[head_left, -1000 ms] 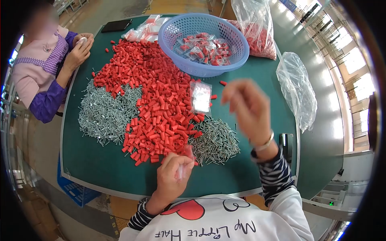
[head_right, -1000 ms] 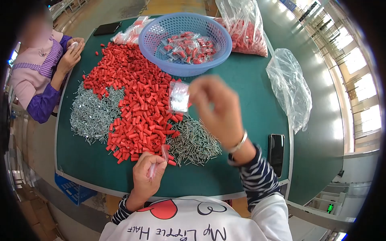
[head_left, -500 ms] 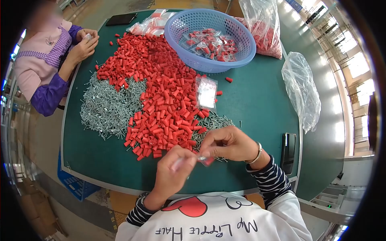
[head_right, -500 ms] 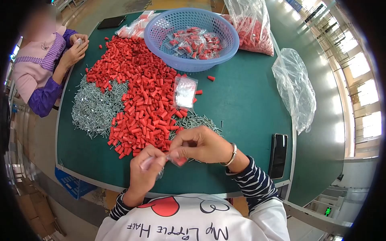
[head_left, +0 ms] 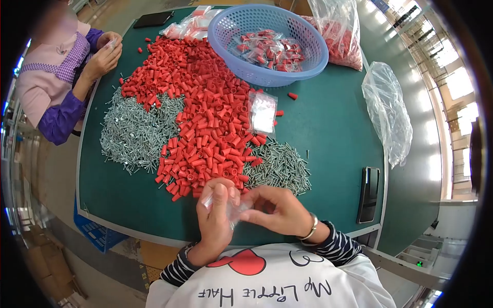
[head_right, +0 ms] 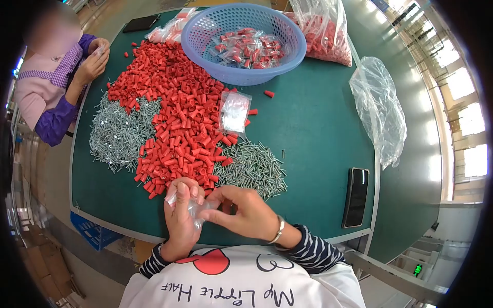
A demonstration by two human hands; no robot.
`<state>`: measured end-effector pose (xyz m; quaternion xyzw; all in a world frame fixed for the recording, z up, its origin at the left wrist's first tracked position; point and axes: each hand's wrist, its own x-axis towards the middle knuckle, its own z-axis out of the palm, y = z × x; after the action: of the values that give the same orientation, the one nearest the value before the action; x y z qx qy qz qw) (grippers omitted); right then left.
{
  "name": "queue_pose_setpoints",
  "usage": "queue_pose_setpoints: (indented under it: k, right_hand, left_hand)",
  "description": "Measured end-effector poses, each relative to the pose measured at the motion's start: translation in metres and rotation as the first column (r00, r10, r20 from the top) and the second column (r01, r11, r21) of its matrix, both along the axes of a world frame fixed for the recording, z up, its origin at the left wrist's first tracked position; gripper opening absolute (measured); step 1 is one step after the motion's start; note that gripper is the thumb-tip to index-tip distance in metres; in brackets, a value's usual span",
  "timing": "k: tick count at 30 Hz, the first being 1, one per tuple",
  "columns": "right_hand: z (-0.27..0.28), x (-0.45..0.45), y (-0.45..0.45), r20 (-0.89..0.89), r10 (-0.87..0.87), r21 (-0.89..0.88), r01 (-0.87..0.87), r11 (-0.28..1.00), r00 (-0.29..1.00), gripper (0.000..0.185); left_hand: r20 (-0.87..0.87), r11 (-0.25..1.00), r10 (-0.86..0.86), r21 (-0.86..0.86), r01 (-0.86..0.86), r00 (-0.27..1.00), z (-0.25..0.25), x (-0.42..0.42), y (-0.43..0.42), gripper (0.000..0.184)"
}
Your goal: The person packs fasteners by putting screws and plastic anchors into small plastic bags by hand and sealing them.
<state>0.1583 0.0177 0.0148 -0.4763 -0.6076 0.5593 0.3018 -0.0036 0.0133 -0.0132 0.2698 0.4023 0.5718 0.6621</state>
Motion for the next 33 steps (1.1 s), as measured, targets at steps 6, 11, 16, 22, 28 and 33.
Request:
queue_pose_setpoints:
  k: [6,11,16,22,28,33]
  right_hand:
    - [-0.015,0.001,-0.013,-0.176,-0.202,-0.029,0.200,0.979,0.963,0.013]
    - [-0.013,0.006,-0.019,-0.366,-0.312,-0.113,0.291,0.950,0.877,0.014]
    - [-0.015,0.006,-0.027,-0.399,-0.334,-0.158,0.295,0.942,0.854,0.016]
    - [-0.011,0.007,-0.030,-0.330,-0.294,-0.059,0.291,0.955,0.897,0.018]
    - [-0.018,0.008,-0.033,-0.253,-0.236,-0.031,0.236,0.971,0.938,0.013]
    - [-0.020,0.011,-0.033,-0.342,-0.291,-0.199,0.234,0.952,0.893,0.019]
  left_hand:
    - [0.019,0.997,0.063,-0.035,-0.063,0.998,0.002,0.003,0.002,0.028]
    - [0.028,0.992,-0.079,-0.097,0.082,0.996,-0.001,-0.015,-0.004,0.042]
    - [-0.079,0.950,-0.284,-0.156,0.270,0.956,0.009,-0.015,-0.009,0.024]
    - [-0.275,0.966,-0.206,0.098,0.241,0.939,-0.004,-0.010,-0.010,0.024]
    - [-0.266,0.968,-0.100,0.195,0.155,0.959,-0.014,-0.006,-0.012,0.018]
    - [-0.012,0.988,-0.149,-0.029,0.149,0.989,-0.001,-0.010,-0.003,0.009]
